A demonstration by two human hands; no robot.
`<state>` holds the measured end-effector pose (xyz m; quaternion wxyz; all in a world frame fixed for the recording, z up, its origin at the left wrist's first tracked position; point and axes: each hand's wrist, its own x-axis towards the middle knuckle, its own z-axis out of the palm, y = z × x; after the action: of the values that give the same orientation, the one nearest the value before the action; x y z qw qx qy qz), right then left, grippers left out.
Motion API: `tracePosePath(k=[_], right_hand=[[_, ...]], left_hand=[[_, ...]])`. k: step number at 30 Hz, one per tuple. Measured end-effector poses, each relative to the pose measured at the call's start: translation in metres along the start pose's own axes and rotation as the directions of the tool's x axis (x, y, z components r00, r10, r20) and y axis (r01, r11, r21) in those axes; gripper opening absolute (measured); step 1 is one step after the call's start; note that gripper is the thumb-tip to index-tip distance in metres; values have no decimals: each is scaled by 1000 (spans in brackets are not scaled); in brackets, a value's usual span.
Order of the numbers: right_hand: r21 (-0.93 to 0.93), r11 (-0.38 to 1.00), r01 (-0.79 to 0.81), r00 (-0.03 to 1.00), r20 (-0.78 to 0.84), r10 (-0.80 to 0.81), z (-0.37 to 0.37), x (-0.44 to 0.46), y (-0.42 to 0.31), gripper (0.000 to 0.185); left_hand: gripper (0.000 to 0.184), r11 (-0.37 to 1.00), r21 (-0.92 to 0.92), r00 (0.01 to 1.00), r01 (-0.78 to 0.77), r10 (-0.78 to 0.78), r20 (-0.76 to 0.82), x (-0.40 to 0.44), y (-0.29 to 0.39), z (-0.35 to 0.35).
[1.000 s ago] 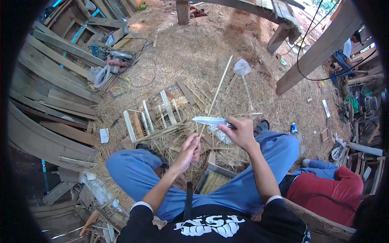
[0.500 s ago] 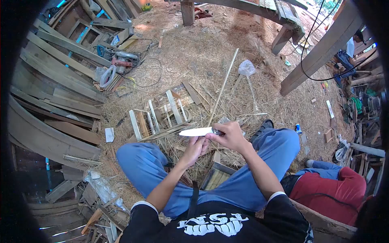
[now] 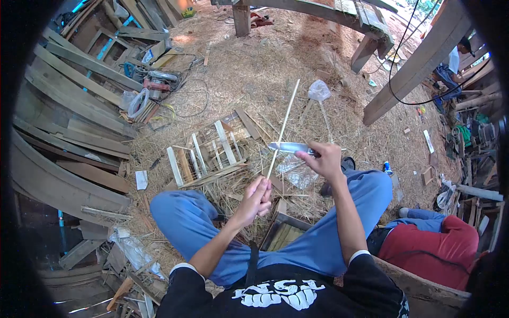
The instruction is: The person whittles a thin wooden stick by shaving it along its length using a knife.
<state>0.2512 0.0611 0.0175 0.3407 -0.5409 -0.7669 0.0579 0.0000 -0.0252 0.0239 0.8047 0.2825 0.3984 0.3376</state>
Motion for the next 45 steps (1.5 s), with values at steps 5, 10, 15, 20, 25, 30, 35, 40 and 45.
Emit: tracePosePath(k=[5,10,15,20,25,30,35,40,45], right_hand=[[-38,999,-34,999,1,34,-3,-7,-9,47],[-6,1000,-16,1000,5,16,-4,-9,-13,47],[42,998,37,998,45,-39,1,-10,-20,46],[118,993,15,997,78,-25,9,-14,-26,45],[137,990,40,992,114,-56,13,-18,-26,45],[142,980,138,986,75,-149,16,-19,-40,41],[62,971,233,972,-33,-231,11,-10,-40,43],[-59,971,232,971,-37,-234,10,-9,-31,43],[-152,980,-127,986,-126,108,-7,0,20,44]], left_hand=[[31,1000,-15,996,-21,22,85,11,-2,-17],[34,996,89,999,-29,25,43,11,7,-10],[37,986,86,990,-140,140,11,17,12,-9],[31,976,114,975,-187,199,-102,19,14,-5],[25,981,93,981,-171,178,-73,24,6,-12],[20,972,174,980,-161,178,-86,26,-9,-5],[23,970,175,984,-170,177,-25,22,-7,-1],[29,961,205,979,-183,197,-51,15,2,11],[32,977,181,993,-113,119,-24,3,1,-6]])
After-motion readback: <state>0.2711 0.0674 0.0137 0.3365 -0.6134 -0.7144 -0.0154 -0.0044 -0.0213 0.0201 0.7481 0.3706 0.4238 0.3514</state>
